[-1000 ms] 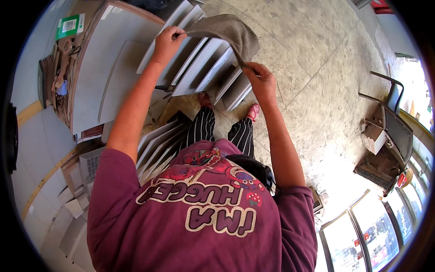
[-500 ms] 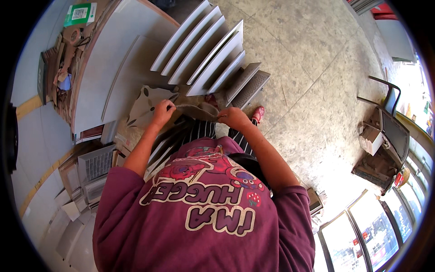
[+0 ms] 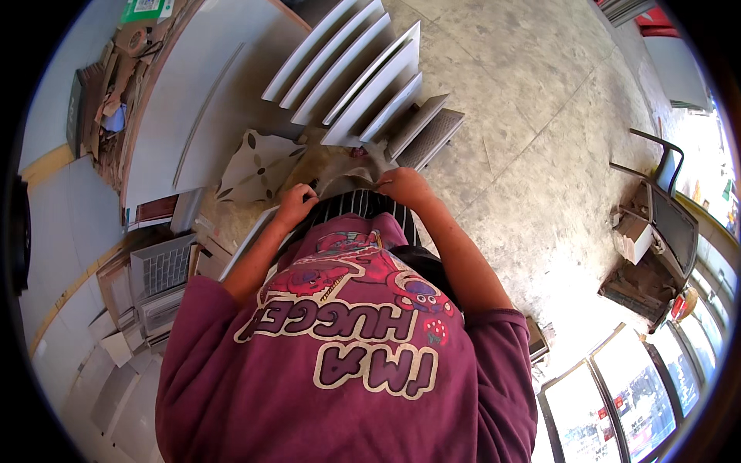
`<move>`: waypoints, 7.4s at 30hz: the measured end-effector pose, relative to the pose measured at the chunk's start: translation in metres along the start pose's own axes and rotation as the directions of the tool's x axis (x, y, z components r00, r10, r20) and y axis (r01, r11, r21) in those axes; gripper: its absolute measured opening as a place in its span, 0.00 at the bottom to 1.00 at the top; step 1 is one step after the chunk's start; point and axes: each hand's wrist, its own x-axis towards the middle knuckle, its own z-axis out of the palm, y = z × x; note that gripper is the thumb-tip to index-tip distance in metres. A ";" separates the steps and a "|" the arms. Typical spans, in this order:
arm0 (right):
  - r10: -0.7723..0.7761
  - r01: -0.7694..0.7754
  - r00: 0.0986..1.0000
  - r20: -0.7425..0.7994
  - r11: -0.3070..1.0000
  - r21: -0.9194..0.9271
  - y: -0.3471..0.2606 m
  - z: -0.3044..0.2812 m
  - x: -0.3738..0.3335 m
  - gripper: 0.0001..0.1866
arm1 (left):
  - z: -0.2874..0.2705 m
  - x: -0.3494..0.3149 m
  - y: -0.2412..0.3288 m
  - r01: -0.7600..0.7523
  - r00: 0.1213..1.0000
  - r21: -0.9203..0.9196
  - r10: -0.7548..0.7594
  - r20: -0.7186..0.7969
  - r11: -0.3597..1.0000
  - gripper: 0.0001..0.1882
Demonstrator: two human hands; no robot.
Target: The person handles a sample book of stone-like paint finishes and several thin gray tile slabs, picking them up from stacks and turning the pages of the book to compare different materials.
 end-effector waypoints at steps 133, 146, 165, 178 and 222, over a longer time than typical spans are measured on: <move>-0.085 0.057 0.984 0.155 0.983 0.174 -0.120 0.029 0.088 0.14 | -0.206 0.039 -0.081 -0.080 0.978 0.197 0.039 0.203 0.977 0.06; -0.133 0.040 0.982 0.137 0.844 0.535 -0.150 -0.026 0.050 0.12 | -0.302 0.074 0.066 -0.115 0.993 0.103 0.118 -0.030 0.988 0.04; 0.162 0.428 0.720 -0.674 0.661 0.616 -0.156 -0.118 0.020 0.11 | -0.308 0.237 0.230 -0.679 0.713 0.242 0.701 -0.010 0.693 0.04; 0.261 0.019 0.818 -0.513 0.879 0.477 -0.082 -0.010 0.097 0.13 | -0.227 0.265 0.056 -0.471 0.881 0.174 0.469 0.051 0.865 0.05; 0.258 0.386 0.783 -0.566 0.512 0.768 -0.047 -0.059 -0.006 0.11 | -0.218 0.153 0.184 -0.167 0.871 -0.074 0.182 0.456 0.983 0.05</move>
